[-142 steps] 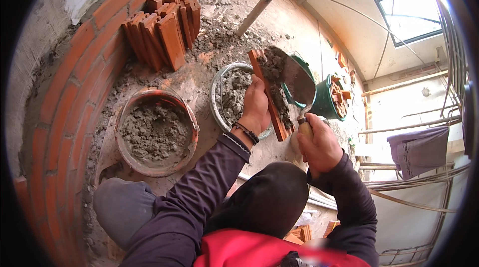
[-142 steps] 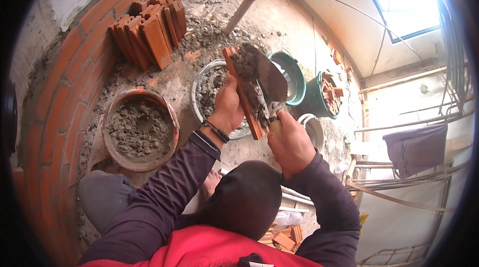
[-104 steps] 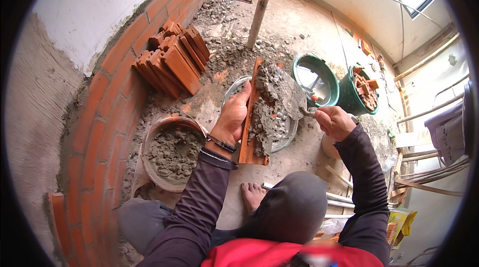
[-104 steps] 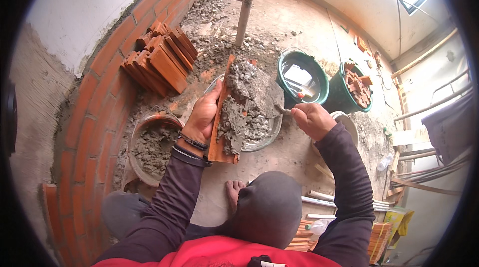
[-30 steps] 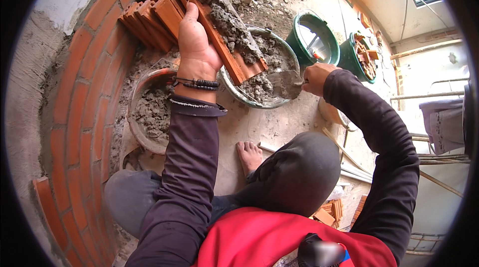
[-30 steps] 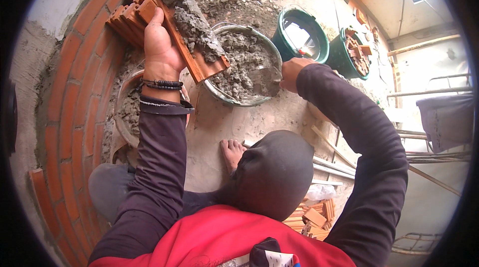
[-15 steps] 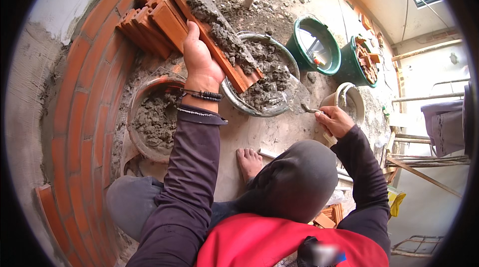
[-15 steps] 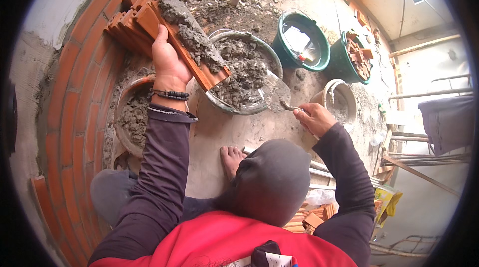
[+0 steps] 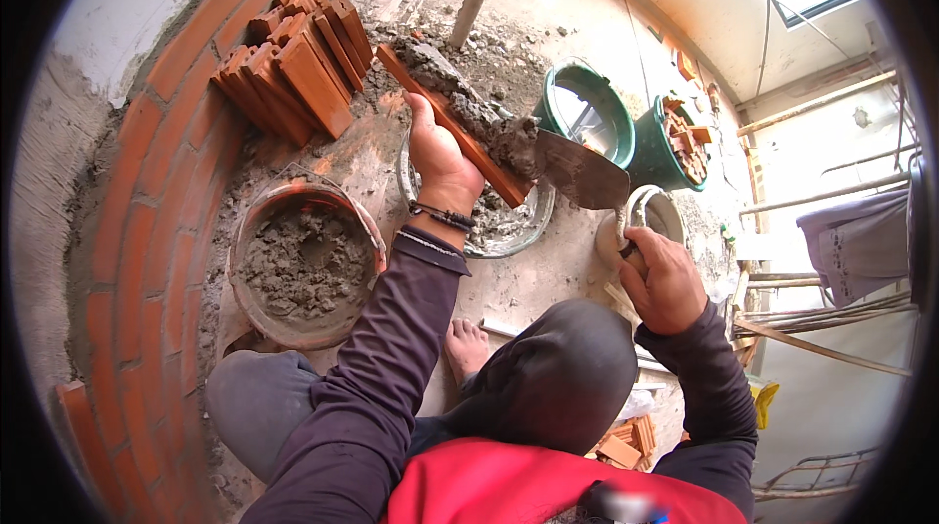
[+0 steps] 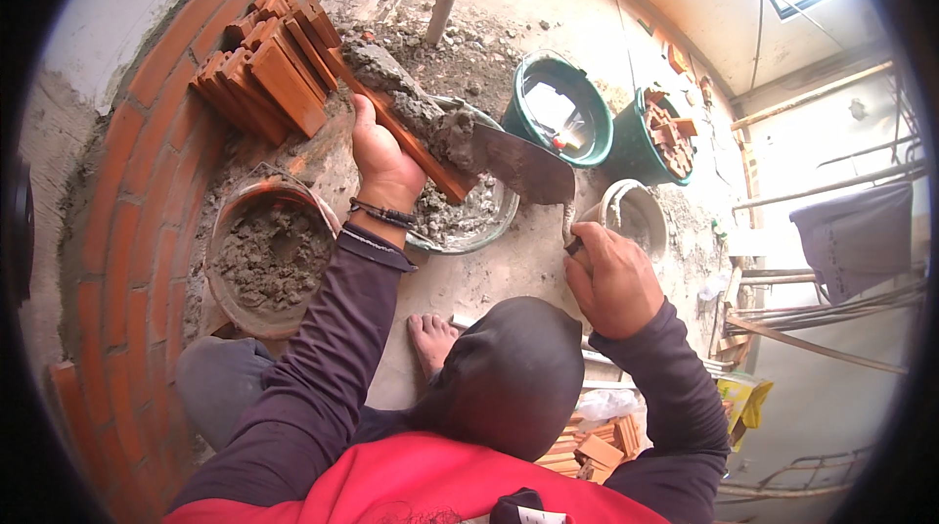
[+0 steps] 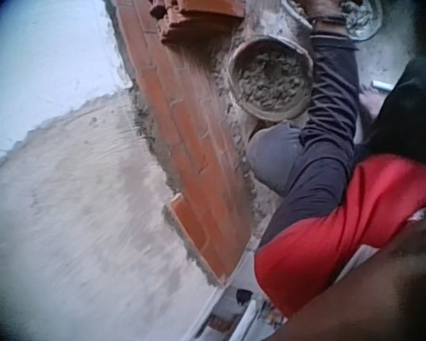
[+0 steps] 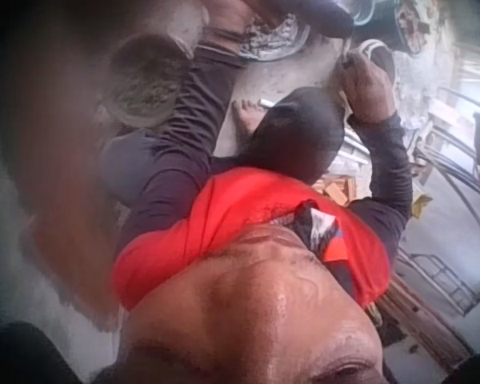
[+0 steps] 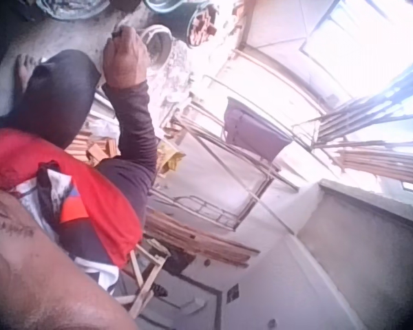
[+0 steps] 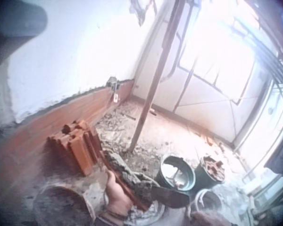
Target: The person applies mortar to bricks with a trowel and places them on a wall, tapping them with a hammer to align them with a string line.
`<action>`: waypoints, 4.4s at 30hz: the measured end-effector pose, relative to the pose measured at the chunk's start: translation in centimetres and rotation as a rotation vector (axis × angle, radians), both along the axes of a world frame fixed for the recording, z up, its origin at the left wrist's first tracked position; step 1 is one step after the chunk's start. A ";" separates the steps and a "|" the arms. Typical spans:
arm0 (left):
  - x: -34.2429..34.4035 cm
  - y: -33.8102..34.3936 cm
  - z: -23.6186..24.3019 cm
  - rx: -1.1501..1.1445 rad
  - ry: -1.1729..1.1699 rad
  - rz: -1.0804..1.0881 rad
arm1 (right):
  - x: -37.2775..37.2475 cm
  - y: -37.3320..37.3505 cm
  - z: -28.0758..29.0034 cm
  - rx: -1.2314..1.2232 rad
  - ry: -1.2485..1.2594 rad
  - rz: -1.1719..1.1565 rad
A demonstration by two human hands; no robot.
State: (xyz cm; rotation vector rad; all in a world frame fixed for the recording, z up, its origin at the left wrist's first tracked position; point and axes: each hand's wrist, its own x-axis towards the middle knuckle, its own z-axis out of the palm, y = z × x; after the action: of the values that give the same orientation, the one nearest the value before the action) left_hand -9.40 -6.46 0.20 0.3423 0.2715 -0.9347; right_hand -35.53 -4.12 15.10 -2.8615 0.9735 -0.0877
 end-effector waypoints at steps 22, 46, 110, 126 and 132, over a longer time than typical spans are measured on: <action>0.7 0.3 0.4 -0.112 0.041 -0.103 | 0.8 1.0 1.2 -0.082 -0.096 -0.011; 2.8 3.8 4.4 -0.072 -0.090 -0.414 | 0.5 -5.9 -16.2 -0.181 -0.664 -0.044; 10.8 18.6 8.4 -0.441 -0.467 0.118 | -15.0 -6.9 -32.0 -0.160 -0.268 -0.038; 10.6 22.7 11.6 -0.337 -0.216 0.763 | 9.8 0.4 -1.1 0.031 0.062 0.362; 8.7 23.7 12.8 -0.384 0.036 0.818 | 21.9 6.1 -2.3 -0.142 0.552 0.611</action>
State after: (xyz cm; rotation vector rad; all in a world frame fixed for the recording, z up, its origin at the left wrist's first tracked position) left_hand -0.70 17.23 12.96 -0.1472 0.2278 -0.1709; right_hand -13.59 2.01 12.78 -3.2344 0.0910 0.7400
